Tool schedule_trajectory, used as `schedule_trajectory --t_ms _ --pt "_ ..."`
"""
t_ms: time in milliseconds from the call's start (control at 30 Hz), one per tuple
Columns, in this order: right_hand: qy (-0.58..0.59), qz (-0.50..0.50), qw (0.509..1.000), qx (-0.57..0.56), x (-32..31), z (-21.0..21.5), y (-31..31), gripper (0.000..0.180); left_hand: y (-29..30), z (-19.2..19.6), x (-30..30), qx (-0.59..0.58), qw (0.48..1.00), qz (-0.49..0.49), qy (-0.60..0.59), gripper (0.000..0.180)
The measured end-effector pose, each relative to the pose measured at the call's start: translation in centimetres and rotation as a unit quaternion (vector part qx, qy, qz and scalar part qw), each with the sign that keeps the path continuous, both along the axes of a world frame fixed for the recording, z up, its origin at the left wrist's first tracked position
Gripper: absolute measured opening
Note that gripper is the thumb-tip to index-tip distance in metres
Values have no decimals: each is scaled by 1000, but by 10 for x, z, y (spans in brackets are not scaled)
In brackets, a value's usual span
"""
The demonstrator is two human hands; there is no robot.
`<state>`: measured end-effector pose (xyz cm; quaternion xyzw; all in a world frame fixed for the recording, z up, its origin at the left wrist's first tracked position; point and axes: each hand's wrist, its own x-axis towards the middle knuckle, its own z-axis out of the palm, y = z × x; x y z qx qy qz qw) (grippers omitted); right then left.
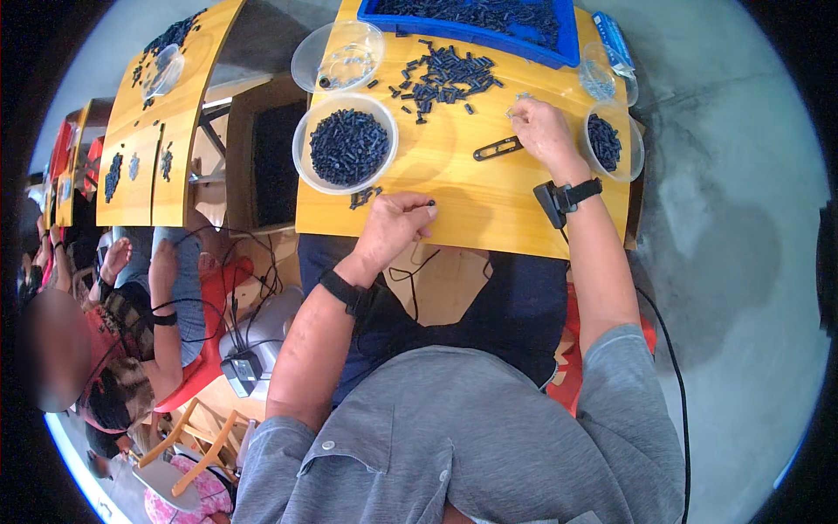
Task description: Assembling small blue plastic components by inserting small black and yellow pieces at a workbench.
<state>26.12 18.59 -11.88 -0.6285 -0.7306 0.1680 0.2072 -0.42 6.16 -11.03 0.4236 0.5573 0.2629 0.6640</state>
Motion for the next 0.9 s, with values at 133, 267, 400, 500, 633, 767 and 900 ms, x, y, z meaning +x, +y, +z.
schedule_trajectory --t_ms 133,267,400,500,633,767,900 --pt "69 -26 997 -13 4 -6 -4 13 2 0 -3 -28 998 38 -29 22" --pt "106 -38 993 -16 8 -9 -6 11 1 -4 -4 -11 999 30 -34 22" --pt "53 -23 998 11 0 -1 -8 9 0 1 -4 -10 999 21 -26 23" --pt "56 -8 998 27 -9 8 -3 9 -1 1 -5 -20 998 37 -41 23" --pt "24 14 999 35 -25 11 10 12 -3 -5 -5 -24 997 37 -57 23" --pt "-4 33 999 7 -36 12 15 13 -3 -8 -6 -19 996 53 -64 22" --pt "-42 73 996 -11 -41 14 15 14 -2 -7 -7 -28 996 51 -64 22"
